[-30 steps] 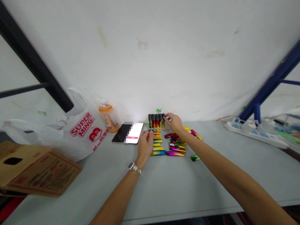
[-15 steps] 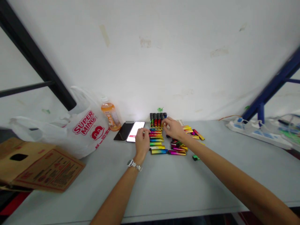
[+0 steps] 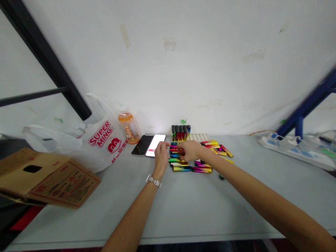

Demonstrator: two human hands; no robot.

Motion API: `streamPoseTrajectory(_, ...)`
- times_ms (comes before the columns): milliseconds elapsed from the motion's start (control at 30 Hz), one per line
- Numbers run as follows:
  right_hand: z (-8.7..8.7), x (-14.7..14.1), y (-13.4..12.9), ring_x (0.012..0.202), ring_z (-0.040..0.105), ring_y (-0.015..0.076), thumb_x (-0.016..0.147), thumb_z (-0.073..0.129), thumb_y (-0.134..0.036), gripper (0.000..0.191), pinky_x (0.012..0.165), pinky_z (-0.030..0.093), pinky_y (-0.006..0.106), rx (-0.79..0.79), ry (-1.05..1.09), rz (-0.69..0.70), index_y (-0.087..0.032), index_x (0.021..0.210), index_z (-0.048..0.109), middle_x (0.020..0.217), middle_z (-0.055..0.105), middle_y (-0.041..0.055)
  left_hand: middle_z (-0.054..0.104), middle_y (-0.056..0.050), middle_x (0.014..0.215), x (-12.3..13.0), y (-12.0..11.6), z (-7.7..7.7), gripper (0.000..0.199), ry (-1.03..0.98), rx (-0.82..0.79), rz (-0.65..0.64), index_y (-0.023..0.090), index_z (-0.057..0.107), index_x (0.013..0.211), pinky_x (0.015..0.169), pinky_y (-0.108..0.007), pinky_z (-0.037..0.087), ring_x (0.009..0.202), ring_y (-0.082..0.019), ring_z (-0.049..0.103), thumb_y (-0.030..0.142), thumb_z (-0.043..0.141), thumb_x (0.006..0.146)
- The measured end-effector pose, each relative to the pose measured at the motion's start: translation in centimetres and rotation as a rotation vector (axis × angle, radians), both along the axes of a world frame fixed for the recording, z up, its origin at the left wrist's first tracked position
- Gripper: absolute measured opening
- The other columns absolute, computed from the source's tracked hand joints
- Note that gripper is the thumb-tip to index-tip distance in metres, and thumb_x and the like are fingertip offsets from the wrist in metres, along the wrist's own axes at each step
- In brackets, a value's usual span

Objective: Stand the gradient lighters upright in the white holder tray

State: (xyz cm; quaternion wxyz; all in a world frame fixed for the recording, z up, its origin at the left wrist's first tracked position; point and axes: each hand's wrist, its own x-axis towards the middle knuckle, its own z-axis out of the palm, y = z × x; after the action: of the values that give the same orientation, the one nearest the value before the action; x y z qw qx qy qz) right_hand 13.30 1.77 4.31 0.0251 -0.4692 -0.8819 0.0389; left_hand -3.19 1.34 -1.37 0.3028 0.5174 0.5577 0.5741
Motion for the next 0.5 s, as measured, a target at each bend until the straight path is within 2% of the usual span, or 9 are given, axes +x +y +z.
streamPoseTrajectory(167,0.4,-0.3,0.1,0.065,0.066,0.0243,0.067,0.068,-0.030,0.017,0.057,0.038,0.029,0.029,-0.063,0.016,-0.022,0.082,0.073,0.074,0.073,0.0083,0.064,-0.003,0.079,0.0,-0.1,0.1,0.027,-0.018,0.010,0.003,0.021,0.059,0.071,0.070,-0.030,0.047,0.080,-0.019,0.058,0.033,0.037,0.083)
streamPoseTrajectory(267,0.5,-0.3,0.5,0.067,0.067,0.0247,0.064,0.071,-0.026,0.020,0.060,0.041,0.030,0.023,-0.067,0.017,-0.023,0.082,0.076,0.076,0.074,0.0084,0.063,-0.003,0.077,0.1,-0.1,0.0,0.028,-0.001,0.012,0.005,0.021,0.058,0.070,0.069,-0.030,0.047,0.078,-0.019,0.058,0.033,0.036,0.083)
streamPoseTrajectory(367,0.2,0.0,1.0,0.070,0.069,0.0252,0.061,0.073,-0.025,0.022,0.062,0.042,0.030,0.024,-0.052,0.039,-0.025,0.083,0.078,0.078,0.076,0.0077,0.063,-0.003,0.077,0.1,-0.2,0.1,0.029,0.006,0.009,0.000,0.021,0.058,0.070,0.069,-0.030,0.046,0.079,-0.019,0.058,0.033,0.036,0.083)
streamPoseTrajectory(500,-0.4,0.7,1.1,0.066,0.068,0.0248,0.060,0.075,-0.026,0.015,0.060,0.041,0.030,0.029,-0.021,0.024,-0.024,0.075,0.077,0.072,0.074,0.0073,0.064,-0.003,0.077,0.1,-0.3,0.3,0.028,0.003,0.011,-0.004,0.021,0.058,0.069,0.070,-0.030,0.047,0.081,-0.019,0.059,0.031,0.037,0.084)
